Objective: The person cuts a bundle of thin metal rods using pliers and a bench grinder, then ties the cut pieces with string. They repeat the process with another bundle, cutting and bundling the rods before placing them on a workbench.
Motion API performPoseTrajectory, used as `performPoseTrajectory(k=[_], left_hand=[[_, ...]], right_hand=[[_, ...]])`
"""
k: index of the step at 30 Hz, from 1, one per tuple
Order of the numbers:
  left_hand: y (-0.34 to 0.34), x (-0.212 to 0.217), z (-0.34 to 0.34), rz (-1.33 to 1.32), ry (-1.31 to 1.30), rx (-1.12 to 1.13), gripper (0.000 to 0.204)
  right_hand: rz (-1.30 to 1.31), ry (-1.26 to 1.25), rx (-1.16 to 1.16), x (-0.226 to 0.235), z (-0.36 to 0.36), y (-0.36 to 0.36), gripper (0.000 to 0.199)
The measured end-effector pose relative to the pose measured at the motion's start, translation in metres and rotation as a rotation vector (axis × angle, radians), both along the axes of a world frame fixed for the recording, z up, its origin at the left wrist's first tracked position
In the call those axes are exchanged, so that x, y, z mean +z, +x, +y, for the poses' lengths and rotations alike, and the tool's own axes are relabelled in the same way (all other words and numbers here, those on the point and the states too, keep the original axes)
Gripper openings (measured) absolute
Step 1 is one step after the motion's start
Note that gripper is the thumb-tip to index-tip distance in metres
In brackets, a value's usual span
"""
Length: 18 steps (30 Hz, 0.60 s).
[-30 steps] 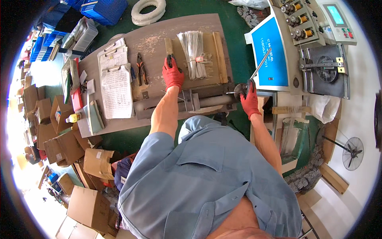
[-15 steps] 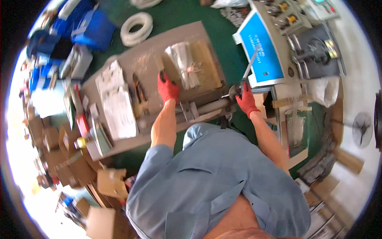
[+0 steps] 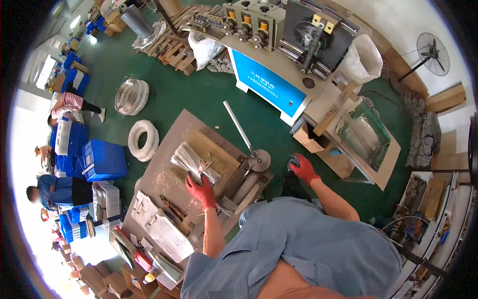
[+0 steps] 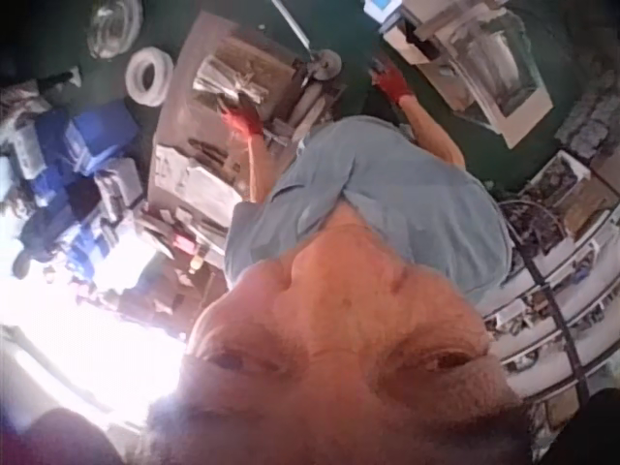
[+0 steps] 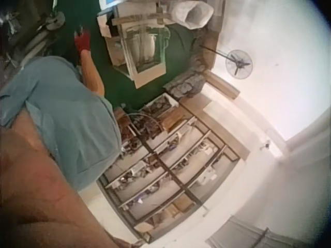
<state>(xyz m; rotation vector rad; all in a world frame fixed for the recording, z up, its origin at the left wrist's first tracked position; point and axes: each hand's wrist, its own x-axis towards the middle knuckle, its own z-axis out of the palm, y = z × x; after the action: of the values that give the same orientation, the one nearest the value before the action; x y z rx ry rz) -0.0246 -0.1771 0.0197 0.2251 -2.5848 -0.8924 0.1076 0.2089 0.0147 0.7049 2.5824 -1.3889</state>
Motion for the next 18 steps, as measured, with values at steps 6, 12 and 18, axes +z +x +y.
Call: performPoseTrajectory(k=[6, 12, 18], left_hand=[[-0.001, 0.032, 0.147, -0.261, 0.177, -0.344, 0.073], [0.0, 0.051, 0.208, -0.422, -0.127, -0.359, 0.073], [0.002, 0.04, 0.215, -0.323, -0.342, -0.212, 0.055]], right_hand=[[-0.167, 0.133, -0.224, -0.136, 0.1, 0.094, 0.043], [-0.407, -0.006, -0.006, -0.108, 0.17, 0.11, 0.043], [-0.479, -0.259, 0.259, -0.281, 0.287, 0.181, 0.023]])
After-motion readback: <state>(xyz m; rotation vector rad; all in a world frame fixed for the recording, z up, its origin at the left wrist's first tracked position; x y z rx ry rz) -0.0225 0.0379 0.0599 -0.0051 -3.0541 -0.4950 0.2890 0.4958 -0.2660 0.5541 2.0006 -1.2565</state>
